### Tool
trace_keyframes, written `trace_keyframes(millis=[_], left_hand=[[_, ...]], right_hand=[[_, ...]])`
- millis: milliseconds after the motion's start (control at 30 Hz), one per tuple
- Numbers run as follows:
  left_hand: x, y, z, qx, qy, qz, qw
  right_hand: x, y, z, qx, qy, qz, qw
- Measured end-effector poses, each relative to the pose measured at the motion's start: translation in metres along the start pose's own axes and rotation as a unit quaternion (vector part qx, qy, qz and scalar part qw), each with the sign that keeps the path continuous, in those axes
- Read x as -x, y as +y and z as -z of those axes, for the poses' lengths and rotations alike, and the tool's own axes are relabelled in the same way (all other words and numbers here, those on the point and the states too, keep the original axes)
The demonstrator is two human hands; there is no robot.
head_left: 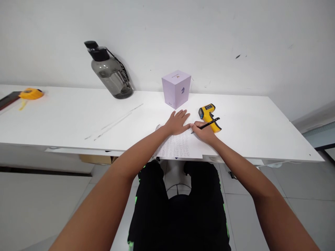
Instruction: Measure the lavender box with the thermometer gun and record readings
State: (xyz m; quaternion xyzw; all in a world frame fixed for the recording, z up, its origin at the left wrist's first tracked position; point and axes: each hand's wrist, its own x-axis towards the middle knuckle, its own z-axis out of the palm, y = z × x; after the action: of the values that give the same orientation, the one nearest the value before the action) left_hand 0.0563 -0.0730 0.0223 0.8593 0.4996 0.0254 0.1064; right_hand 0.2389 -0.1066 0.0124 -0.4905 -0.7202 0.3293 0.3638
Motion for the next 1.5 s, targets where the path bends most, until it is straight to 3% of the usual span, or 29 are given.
trace_keyframes(millis=[233, 600, 700, 833, 967, 1300, 1500], left_hand=[[-0.001, -0.002, -0.001, 0.003, -0.005, 0.001, 1.000], [-0.008, -0.010, -0.012, 0.044, 0.053, -0.001, 0.998], [-0.007, -0.009, -0.015, 0.051, 0.081, 0.029, 0.995], [-0.001, -0.003, -0.016, 0.034, 0.158, 0.103, 0.981], [0.007, 0.004, -0.016, 0.028, 0.170, 0.140, 0.975], [0.035, 0.017, -0.020, 0.064, 0.195, 0.208, 0.956], [0.035, 0.015, -0.019, 0.054, 0.181, 0.187, 0.964]], right_hand=[[0.000, 0.001, 0.001, -0.018, -0.033, -0.004, 0.999], [-0.007, 0.006, -0.001, -0.038, 0.051, -0.020, 0.998], [-0.013, 0.011, -0.006, 0.003, 0.051, -0.013, 0.999], [-0.019, 0.020, -0.010, 0.043, 0.073, 0.056, 0.995], [-0.021, 0.020, -0.012, 0.080, 0.083, 0.020, 0.993], [-0.020, 0.014, -0.013, 0.179, 0.024, -0.019, 0.983], [-0.011, 0.004, -0.013, 0.258, -0.033, 0.041, 0.965]])
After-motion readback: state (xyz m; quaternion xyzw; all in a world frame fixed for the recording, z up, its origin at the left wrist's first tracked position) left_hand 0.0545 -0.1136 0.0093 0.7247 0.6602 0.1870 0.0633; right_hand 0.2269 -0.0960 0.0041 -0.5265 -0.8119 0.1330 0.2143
